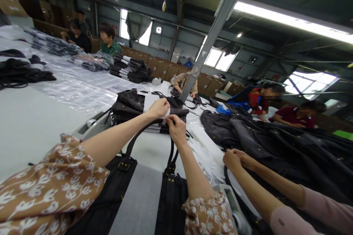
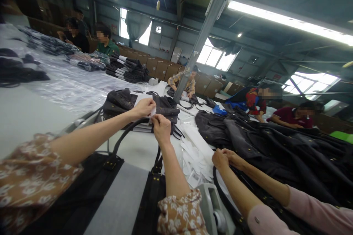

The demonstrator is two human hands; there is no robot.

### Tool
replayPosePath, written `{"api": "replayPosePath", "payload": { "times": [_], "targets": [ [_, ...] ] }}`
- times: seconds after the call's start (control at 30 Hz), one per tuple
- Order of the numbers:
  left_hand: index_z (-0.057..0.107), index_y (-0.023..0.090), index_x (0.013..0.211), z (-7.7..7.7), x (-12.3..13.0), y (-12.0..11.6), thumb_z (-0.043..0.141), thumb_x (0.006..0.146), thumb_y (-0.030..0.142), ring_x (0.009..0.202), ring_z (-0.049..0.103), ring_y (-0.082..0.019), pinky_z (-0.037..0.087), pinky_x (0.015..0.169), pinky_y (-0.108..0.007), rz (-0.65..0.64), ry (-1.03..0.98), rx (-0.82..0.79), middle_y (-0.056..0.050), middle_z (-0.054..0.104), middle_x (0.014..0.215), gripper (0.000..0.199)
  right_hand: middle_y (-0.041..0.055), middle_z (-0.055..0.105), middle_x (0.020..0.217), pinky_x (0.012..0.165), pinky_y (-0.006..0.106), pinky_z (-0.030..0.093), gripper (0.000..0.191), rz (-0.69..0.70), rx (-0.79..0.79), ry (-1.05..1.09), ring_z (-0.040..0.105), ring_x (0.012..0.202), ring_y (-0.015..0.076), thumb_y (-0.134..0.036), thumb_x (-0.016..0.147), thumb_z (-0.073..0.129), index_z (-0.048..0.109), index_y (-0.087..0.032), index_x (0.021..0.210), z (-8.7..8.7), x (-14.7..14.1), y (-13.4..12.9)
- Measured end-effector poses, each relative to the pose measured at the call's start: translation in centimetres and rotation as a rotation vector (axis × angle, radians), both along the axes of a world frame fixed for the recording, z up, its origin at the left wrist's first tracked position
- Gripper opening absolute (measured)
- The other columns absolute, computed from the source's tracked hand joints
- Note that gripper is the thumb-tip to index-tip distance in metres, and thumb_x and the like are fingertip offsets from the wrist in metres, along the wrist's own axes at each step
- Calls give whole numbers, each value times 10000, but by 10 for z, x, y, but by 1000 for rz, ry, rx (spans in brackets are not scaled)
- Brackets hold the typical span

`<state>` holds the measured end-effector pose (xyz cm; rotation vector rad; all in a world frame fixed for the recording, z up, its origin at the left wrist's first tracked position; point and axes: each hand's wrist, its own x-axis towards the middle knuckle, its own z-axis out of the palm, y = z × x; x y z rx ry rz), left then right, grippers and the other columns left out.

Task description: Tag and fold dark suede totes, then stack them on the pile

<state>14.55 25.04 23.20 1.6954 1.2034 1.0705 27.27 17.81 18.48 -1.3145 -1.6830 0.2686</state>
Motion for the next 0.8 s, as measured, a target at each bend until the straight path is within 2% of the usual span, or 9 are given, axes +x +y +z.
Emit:
{"api": "replayPosePath", "payload": {
  "times": [0.07, 0.23, 0.37, 0.47, 0.57, 0.63, 0.7, 0.77, 0.8],
  "targets": [
    [576, 143, 672, 4, -3, 7, 515, 747, 114, 461, 490, -95, 414, 531, -211, 48, 4, 73, 35, 508, 513, 101, 9, 676, 867, 882, 271, 410, 142, 65, 8, -65, 596, 853, 161, -295, 841, 533, 651, -215, 840, -7, 2, -2],
    [596, 145, 682, 11, -1, 17, 539, 767, 156, 481, 513, -104, 423, 523, -213, 21, 31, 167, 26, 535, 545, 103, 37, 656, 1101, 923, 266, 416, 286, 213, 53, -42, 595, 1011, 165, -290, 828, 562, 626, -214, 1096, -17, 5, 3],
    [594, 143, 741, 8, 1, 30, 521, 791, 168, 545, 549, -113, 440, 554, -211, 115, 33, 183, 14, 555, 590, 92, -4, 713, 909, 797, 242, 463, 233, 86, -16, -77, 651, 838, 152, -274, 871, 498, 675, -244, 1018, -21, 3, 22],
    [585, 147, 787, -8, -8, 35, 463, 861, 245, 631, 587, -133, 467, 620, -234, 162, 59, 165, -16, 603, 662, 173, -13, 713, 969, 811, 232, 448, 257, -18, -121, -300, 644, 907, 148, -279, 900, 459, 655, -271, 1066, -28, 6, 40],
    [583, 152, 842, -46, -27, 21, 417, 902, 374, 725, 597, -179, 477, 740, -317, 204, 135, 150, -57, 630, 739, 283, -8, 693, 1067, 839, 230, 424, 289, -69, -226, -474, 623, 977, 142, -274, 926, 413, 617, -278, 1131, -46, 15, 55],
    [591, 155, 912, -85, -41, -3, 443, 889, 401, 806, 596, -223, 461, 810, -383, 213, 210, 144, -90, 638, 821, 288, 0, 692, 1069, 861, 253, 405, 289, -66, -277, -530, 613, 989, 153, -268, 929, 411, 619, -284, 1130, -63, 21, 58],
    [602, 176, 1016, -130, -53, -30, 503, 860, 372, 985, 563, -274, 418, 906, -438, 174, 322, 158, -129, 621, 1038, 270, 3, 682, 1091, 911, 295, 364, 285, -53, -321, -605, 580, 1049, 170, -247, 919, 436, 618, -304, 1131, -83, 25, 56],
    [507, 232, 1257, -173, -61, -52, 515, 844, 317, 1211, 425, -348, 361, 969, -522, 53, 658, 190, -151, 460, 1352, 421, 9, 649, 1161, 949, 336, 316, 295, -39, -362, -685, 524, 1128, 186, -211, 892, 486, 614, -321, 1134, -105, 25, 52],
    [440, 253, 1334, -191, -63, -59, 500, 835, 261, 1254, 370, -375, 359, 957, -558, 13, 778, 158, -150, 385, 1424, 503, 17, 626, 1200, 952, 347, 303, 312, -39, -383, -721, 501, 1152, 192, -192, 878, 504, 610, -322, 1140, -115, 24, 51]
  ]
}}
